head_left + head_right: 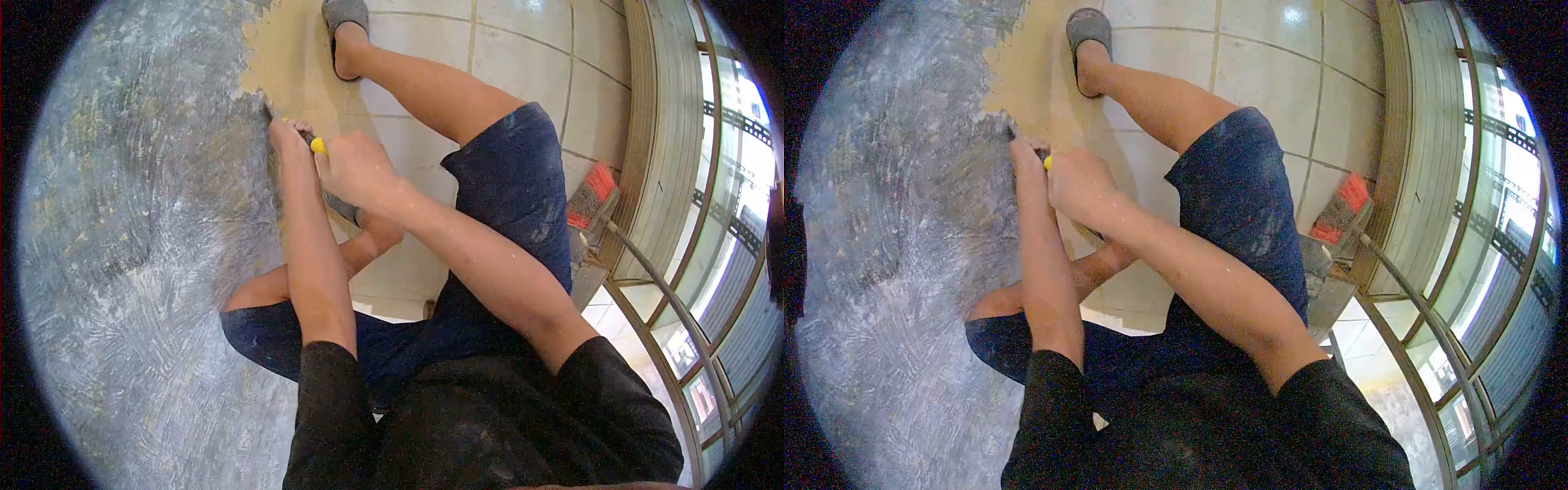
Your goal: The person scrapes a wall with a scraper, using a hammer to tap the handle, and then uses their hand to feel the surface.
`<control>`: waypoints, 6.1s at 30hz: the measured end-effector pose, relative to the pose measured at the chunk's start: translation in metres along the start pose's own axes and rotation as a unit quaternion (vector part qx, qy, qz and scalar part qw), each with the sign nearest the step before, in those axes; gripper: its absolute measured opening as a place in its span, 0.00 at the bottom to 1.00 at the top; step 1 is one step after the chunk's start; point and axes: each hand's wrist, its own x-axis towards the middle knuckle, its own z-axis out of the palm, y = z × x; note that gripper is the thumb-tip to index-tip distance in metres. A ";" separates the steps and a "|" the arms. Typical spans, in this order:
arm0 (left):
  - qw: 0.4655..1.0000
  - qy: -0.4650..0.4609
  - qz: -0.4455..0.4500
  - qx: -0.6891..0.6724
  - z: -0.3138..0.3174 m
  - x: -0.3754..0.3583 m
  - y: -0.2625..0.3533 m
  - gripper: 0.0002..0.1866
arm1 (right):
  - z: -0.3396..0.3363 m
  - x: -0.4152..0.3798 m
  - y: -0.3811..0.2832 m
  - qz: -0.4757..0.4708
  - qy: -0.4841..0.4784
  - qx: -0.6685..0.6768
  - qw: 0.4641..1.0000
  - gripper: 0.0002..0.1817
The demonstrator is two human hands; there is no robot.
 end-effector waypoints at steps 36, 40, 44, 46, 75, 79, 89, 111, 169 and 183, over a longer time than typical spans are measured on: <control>0.994 0.102 0.021 -0.030 0.057 -0.030 0.021 0.08 | -0.021 0.024 0.013 -0.043 0.057 -0.061 0.996 0.17; 0.985 0.170 0.015 -0.003 0.083 -0.016 0.004 0.06 | -0.024 0.046 0.038 -0.038 0.074 -0.060 0.995 0.17; 0.991 0.052 0.083 0.093 0.055 0.019 0.001 0.08 | -0.018 0.040 0.031 -0.049 0.074 -0.067 0.994 0.17; 0.998 0.047 0.032 -0.031 0.047 0.008 0.014 0.06 | -0.022 0.024 0.015 -0.060 0.077 -0.060 0.993 0.17; 1.000 -0.012 0.000 -0.009 0.056 0.018 0.017 0.07 | -0.026 0.037 0.023 -0.038 0.066 -0.049 0.996 0.14; 0.995 0.021 0.065 0.076 0.056 -0.006 0.021 0.08 | -0.027 0.027 0.011 -0.042 0.065 -0.043 0.996 0.14; 0.999 0.005 0.008 0.034 0.062 0.004 0.034 0.08 | -0.024 0.032 0.004 -0.077 0.086 -0.049 0.992 0.12; 1.000 -0.019 0.020 0.001 0.056 -0.029 0.054 0.09 | -0.035 0.012 -0.003 -0.101 0.082 -0.048 0.990 0.13; 0.994 -0.057 0.056 0.070 0.069 -0.038 0.062 0.11 | -0.050 0.016 -0.018 -0.136 0.111 -0.062 0.982 0.14; 0.969 -0.028 0.141 0.200 0.054 -0.002 0.047 0.13 | -0.031 0.024 -0.015 -0.076 0.062 -0.072 0.993 0.13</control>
